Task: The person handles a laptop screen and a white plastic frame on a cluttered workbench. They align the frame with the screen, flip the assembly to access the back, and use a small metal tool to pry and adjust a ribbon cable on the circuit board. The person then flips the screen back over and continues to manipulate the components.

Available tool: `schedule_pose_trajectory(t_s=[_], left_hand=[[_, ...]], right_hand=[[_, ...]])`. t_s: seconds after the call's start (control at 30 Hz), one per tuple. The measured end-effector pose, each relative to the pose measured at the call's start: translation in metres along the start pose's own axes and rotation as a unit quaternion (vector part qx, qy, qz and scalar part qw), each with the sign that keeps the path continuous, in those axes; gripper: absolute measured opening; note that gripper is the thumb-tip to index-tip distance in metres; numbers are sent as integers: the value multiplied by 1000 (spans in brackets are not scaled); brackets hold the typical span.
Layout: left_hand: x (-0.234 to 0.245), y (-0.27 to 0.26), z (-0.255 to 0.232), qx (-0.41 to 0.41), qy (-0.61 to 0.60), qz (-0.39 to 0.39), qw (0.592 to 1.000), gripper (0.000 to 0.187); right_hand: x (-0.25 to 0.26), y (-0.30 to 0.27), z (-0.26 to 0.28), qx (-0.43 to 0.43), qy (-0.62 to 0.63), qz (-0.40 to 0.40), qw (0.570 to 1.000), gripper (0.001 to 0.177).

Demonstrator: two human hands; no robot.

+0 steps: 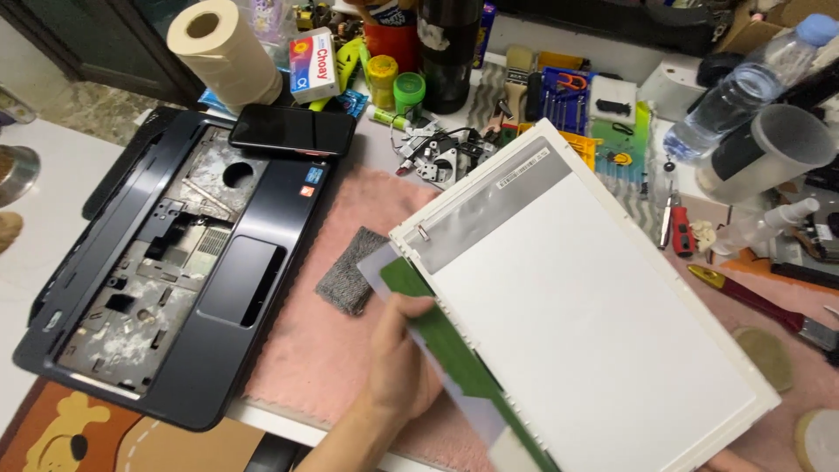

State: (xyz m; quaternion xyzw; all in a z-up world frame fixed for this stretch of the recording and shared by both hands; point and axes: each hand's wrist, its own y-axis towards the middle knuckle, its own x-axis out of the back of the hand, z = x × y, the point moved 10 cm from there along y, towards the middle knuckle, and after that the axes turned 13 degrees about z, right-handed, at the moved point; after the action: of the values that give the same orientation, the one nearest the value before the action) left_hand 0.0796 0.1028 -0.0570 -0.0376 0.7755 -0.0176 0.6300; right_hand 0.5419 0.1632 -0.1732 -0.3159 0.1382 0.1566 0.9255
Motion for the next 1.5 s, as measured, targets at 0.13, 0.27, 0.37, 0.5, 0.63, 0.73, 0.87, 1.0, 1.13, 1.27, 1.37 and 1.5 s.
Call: schedule_pose_trajectory(t_s=[0.13,0.27,0.37,0.5,0.63,0.73,0.87,1.0,1.13,1.27,1.37,1.5], left_hand=[[24,2,-18,12,59,-112,992,44],[19,12,-30,55,96,-88,990,37],[5,21,-30,100,93,-82,987,42],[6,45,-22,169,112,-90,975,44],[17,66,-23,216,173,-119,954,36],[19,69,-22,248,199,-146,937,33],[25,74,-22,245,191,-151,938,27],[30,74,-21,263,166,-146,939,38],[34,76,-13,275,119,-128,945,38],[33,75,-9,284,102,-123,945,40],[37,77,-5,276,68,-97,954,38],[36,76,-4,277,72,-92,954,40]], right_hand=[[-7,-16,25,108,69,169,977,68],[-19,-50,43,186,143,344,909,96],[-59,-37,46,67,125,422,895,145],[-153,-53,93,-241,-171,-100,950,97],[-147,-3,103,-199,-399,60,893,55],[-186,1,135,-209,-577,32,789,43],[-227,15,173,-108,-842,-56,526,62],[-273,43,178,64,-839,-81,534,58],[-386,33,179,436,-724,123,520,22],[-420,56,163,421,-751,161,483,48],[-418,68,155,421,-749,157,487,43],[-413,78,148,393,-765,149,488,51]])
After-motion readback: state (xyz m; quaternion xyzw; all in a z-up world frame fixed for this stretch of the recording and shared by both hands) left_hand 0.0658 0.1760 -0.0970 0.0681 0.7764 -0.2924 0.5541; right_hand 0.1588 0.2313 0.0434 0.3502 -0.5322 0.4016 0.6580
